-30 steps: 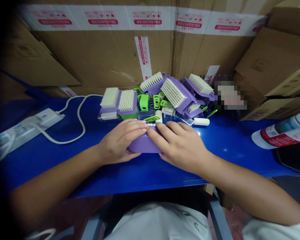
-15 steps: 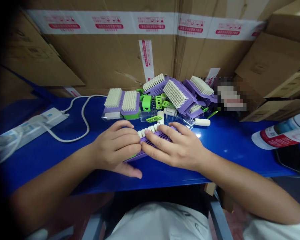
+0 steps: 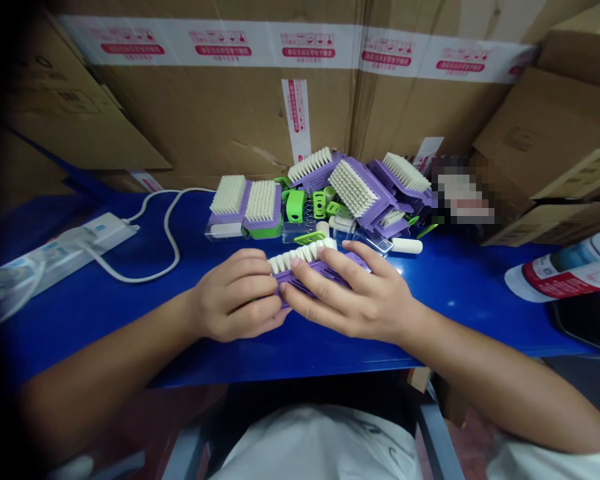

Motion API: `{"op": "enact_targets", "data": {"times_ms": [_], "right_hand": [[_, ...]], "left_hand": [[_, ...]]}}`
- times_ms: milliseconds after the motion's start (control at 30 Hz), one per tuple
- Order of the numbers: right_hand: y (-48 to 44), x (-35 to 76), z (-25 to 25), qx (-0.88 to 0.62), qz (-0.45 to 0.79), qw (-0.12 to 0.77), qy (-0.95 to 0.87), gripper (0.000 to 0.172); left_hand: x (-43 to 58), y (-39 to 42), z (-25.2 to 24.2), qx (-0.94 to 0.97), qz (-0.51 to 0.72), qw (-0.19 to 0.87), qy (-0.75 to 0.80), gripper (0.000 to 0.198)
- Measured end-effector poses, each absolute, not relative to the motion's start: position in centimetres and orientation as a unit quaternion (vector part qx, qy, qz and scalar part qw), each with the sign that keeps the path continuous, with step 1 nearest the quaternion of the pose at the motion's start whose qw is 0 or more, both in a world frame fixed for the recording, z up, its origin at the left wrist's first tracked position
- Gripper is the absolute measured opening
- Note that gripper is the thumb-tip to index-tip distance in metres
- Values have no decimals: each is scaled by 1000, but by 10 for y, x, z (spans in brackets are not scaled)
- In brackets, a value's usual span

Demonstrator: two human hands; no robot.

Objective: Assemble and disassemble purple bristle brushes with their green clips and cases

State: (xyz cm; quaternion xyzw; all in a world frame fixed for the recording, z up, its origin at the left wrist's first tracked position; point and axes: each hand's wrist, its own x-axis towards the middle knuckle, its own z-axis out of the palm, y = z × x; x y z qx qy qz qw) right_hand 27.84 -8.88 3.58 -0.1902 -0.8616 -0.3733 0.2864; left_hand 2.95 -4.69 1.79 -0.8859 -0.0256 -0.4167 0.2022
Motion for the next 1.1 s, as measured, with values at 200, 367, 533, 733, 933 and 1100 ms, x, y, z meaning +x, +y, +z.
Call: {"op": "enact_targets", "data": {"times_ms": [200, 367, 533, 733, 933, 1100], "right_hand": [[-87, 284, 34, -207, -304, 317, -874, 26], [-75, 289, 23, -216, -166, 388, -880, 29], [-70, 288, 21, -248, -91, 414, -871, 46], [-69, 288, 19, -256, -87, 408, -872, 44], [-69, 287, 22, -244, -69, 406, -878, 43], [-72, 288, 28, -246, -15, 428, -870, 39]], "left_hand": [[26, -44, 17, -873, -427, 236, 3, 9], [20, -41, 12, -867, -461, 142, -123, 37], [19, -33, 4, -873, -457, 56, -163, 54], [20, -28, 4, -887, -436, 66, -137, 41], [21, -29, 13, -905, -399, 121, -80, 29], [20, -38, 21, -898, -415, 120, -88, 25]]}}
